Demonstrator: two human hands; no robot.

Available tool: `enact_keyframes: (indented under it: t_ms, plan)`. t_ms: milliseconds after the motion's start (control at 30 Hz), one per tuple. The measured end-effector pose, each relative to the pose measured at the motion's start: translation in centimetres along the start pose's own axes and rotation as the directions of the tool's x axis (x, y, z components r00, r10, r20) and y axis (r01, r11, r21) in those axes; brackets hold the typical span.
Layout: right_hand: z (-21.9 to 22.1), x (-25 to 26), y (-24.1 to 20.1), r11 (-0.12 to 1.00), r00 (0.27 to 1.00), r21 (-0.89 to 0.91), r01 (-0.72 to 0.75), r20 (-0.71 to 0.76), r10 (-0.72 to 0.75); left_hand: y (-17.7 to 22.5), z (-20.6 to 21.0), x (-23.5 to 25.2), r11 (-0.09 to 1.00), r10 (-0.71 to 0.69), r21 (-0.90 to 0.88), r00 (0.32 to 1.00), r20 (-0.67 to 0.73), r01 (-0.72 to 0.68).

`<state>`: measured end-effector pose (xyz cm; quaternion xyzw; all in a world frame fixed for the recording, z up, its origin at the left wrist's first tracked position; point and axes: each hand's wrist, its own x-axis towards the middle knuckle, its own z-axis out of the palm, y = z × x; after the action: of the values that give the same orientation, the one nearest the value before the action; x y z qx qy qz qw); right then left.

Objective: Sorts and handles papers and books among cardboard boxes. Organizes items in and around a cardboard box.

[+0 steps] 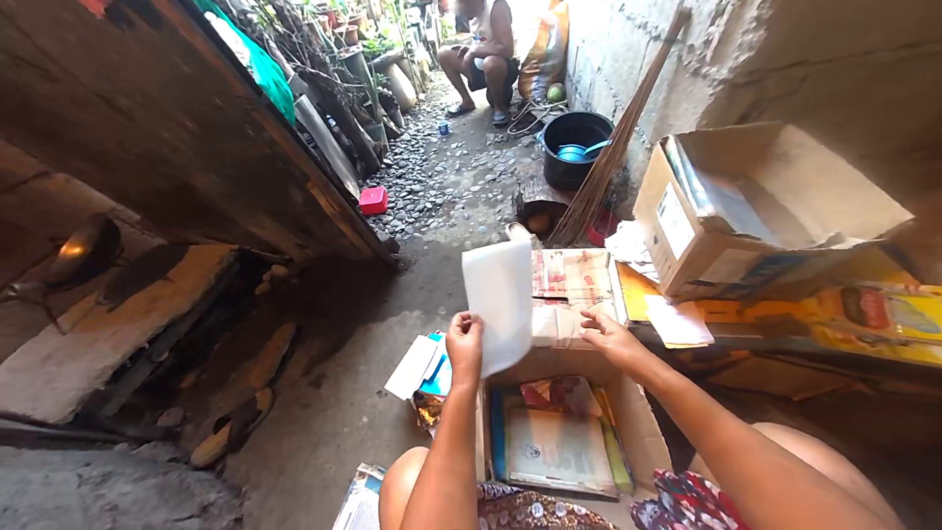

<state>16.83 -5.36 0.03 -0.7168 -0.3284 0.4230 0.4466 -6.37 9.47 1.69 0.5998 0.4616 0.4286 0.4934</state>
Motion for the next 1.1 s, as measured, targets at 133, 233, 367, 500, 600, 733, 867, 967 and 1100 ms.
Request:
enact_keyframes:
  t_ms: [133, 233, 367, 500, 600, 733, 867, 967, 1100]
  plan:
    - [-0.5, -0.4, -0.3, 0.996, 0.996, -0.057, 0.076, 0.041, -0.074, 0.7, -5.2, 2.3, 0.98, 0.139, 0.172, 0.956, -0.258, -0.096]
    - [-1.0, -0.6, -0.4, 0.987, 0.991, -0.102, 0.123, 0.068, -0.117, 0.1, -8.5, 4.6, 0.943, 0.075, 0.332, 0.95, -0.304, 0.032]
    - [-1.9, -1.1, -0.9, 0.968, 0.985, -0.193, 0.163, 0.086, -0.149, -3.0, -12.0, 8.3, 0.769, -0.211, 0.539, 0.932, -0.295, 0.344]
    - [-2.7, -1.8, -1.2, 0.885, 0.972, -0.403, 0.233, 0.127, -0.198, -7.8, -13.7, 10.5, 0.694, -0.421, 0.54, 0.877, -0.232, 0.476]
    - [-3.1, -1.9, -1.3, 0.755, 0.962, -0.6, 0.263, 0.219, -0.162, -11.5, -13.9, 11.6, 0.633, -0.532, 0.574, 0.83, -0.165, 0.52]
    - [-2.8, -1.2, -1.4, 0.592, 0.935, -0.763, 0.26, 0.353, 0.043, -17.3, -14.1, 13.0, 0.532, -0.605, 0.67, 0.786, -0.127, 0.517]
    - [-1.9, 0.0, -1.2, 0.531, 0.889, -0.816, 0.229, 0.398, 0.228, -21.5, -14.5, 13.8, 0.456, -0.613, 0.744, 0.779, -0.136, 0.489]
    - [-1.6, 0.7, -1.0, 0.529, 0.866, -0.821, 0.216, 0.411, 0.284, -23.3, -15.3, 13.8, 0.401, -0.643, 0.79, 0.757, -0.118, 0.464]
    - [-1.5, 1.1, -0.8, 0.508, 0.859, -0.838, 0.198, 0.398, 0.321, -24.0, -16.3, 12.5, 0.347, -0.659, 0.744, 0.713, -0.24, 0.571]
